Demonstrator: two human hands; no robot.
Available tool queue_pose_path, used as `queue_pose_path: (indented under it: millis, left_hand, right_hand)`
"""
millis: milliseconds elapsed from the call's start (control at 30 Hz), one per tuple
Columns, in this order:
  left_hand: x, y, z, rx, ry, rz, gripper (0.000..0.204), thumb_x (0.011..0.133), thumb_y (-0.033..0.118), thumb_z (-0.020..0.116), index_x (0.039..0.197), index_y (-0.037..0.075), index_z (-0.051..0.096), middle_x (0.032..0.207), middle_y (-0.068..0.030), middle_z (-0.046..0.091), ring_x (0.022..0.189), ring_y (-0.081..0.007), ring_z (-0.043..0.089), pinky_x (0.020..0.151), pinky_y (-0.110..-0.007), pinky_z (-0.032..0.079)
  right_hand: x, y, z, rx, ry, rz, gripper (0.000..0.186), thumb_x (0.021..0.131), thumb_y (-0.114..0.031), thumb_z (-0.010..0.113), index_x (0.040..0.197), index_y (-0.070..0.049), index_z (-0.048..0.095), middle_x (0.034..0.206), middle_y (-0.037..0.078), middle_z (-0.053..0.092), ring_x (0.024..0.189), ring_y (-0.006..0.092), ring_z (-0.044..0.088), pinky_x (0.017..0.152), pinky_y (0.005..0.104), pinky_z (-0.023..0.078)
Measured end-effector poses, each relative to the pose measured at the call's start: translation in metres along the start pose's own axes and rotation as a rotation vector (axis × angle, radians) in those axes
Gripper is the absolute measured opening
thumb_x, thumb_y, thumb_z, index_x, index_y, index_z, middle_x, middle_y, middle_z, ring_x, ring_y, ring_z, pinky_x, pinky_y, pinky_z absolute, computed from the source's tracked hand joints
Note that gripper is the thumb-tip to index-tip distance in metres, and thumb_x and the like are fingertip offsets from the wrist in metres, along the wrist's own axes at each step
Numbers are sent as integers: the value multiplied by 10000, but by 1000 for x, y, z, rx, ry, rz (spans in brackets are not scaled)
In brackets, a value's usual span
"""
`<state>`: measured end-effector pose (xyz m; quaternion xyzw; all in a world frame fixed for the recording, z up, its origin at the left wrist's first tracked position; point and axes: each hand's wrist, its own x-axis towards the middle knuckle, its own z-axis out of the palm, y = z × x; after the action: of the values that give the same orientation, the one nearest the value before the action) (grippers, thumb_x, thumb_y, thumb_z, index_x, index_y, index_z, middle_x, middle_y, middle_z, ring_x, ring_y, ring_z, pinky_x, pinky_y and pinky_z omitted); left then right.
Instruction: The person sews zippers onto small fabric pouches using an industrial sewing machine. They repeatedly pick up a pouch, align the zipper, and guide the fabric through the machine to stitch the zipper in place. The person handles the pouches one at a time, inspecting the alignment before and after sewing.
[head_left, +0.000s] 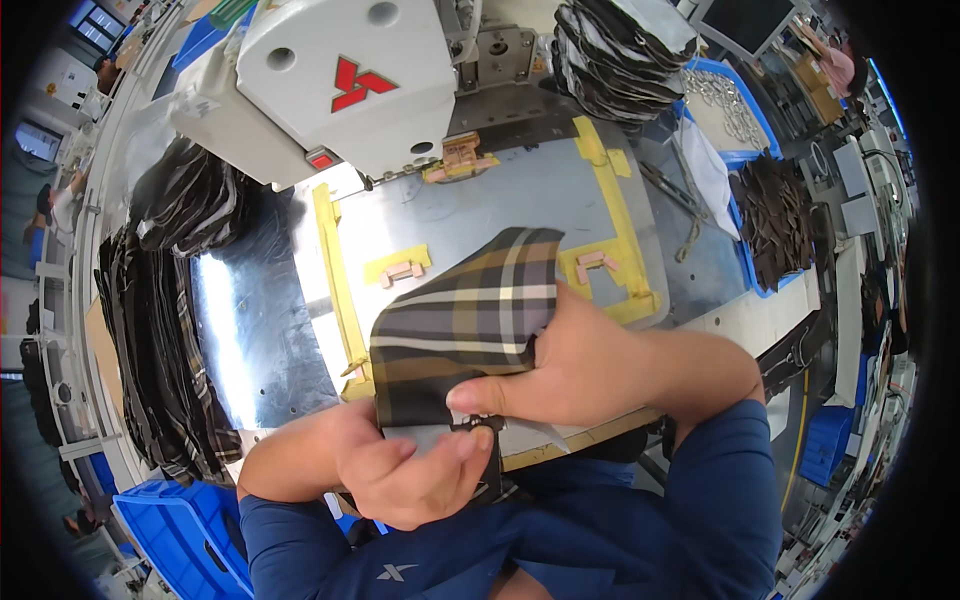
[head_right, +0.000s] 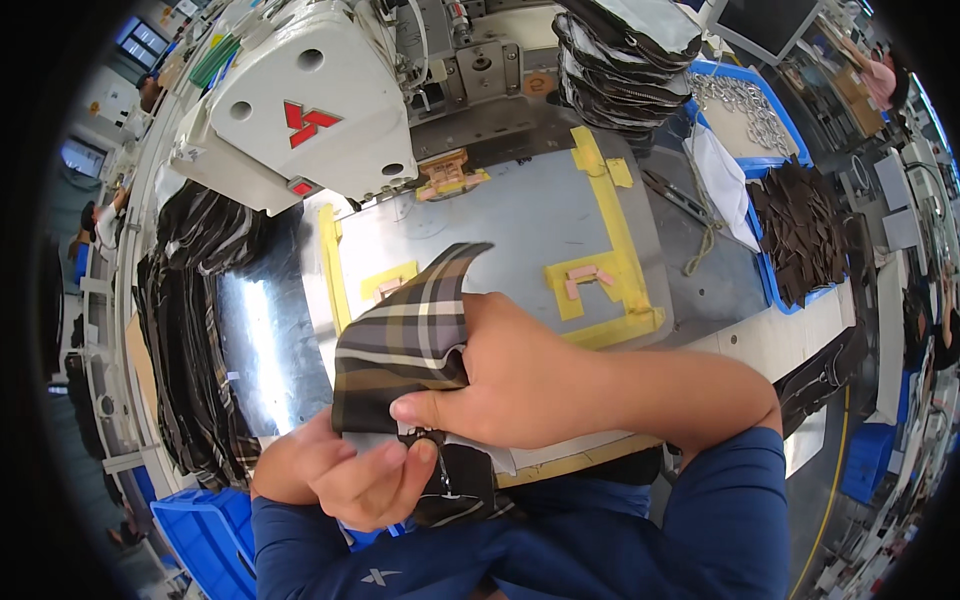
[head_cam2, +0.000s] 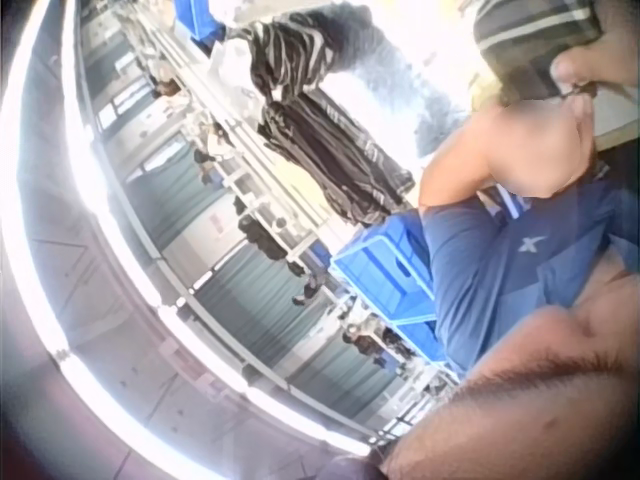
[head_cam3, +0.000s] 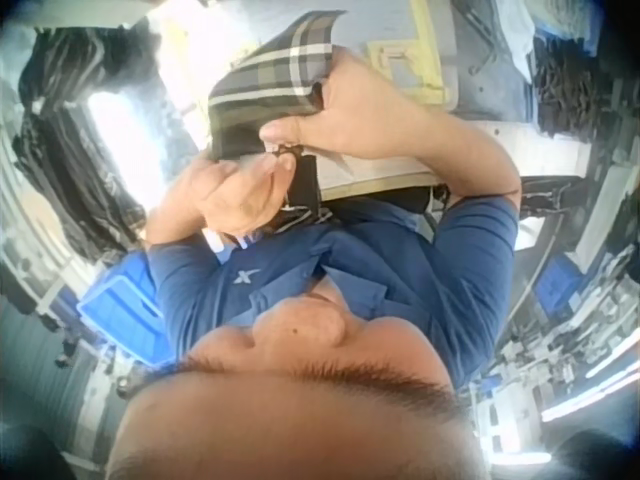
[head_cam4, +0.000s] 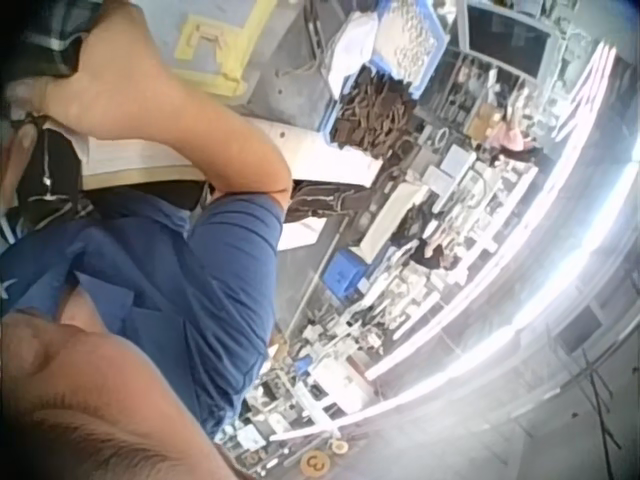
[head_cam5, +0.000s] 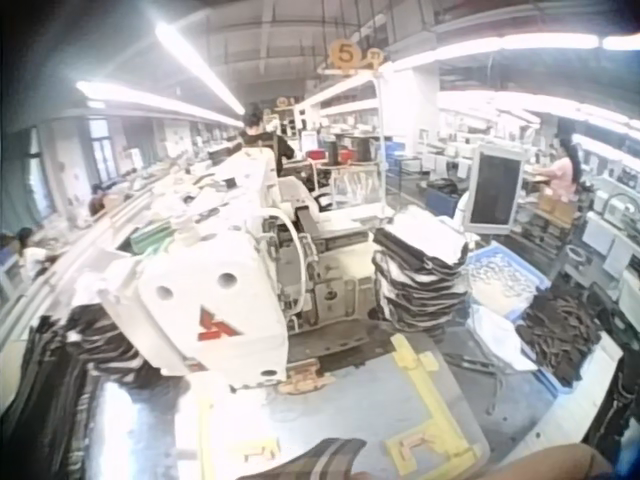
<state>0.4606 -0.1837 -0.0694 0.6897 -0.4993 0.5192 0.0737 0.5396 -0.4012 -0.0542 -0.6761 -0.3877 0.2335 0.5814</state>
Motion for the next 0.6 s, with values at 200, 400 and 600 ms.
queue_pose_path:
  millis: [200,400,600]
  left_hand:
    - [0,-7,-9,-262,-136,-203,131,751,-55,789,859,13,759,764,-28,565,833,-245,754,685,-313,467]
    - [-1,-13,-16,-205,-83,-319,172,794,-69,805,935,3,739,737,-15,555,843,-253,762,681,-309,468]
    - [5,-12,-24,-375,-131,-358,218,787,-44,778,991,16,728,754,-4,579,853,-252,764,658,-311,478]
  right_hand:
    - [5,-14,-6,451,144,261,857,929,-18,803,1633,-46,317,1259,144,712,1126,166,688,984,369,547]
    - [-4,-25,-23,157,59,7,823,863,29,808,1595,-55,440,1019,114,763,895,172,724,794,285,547]
    - [-11,-25,-17,-640,177,-381,350,766,-43,822,1107,-56,743,944,108,687,780,234,691,632,347,508]
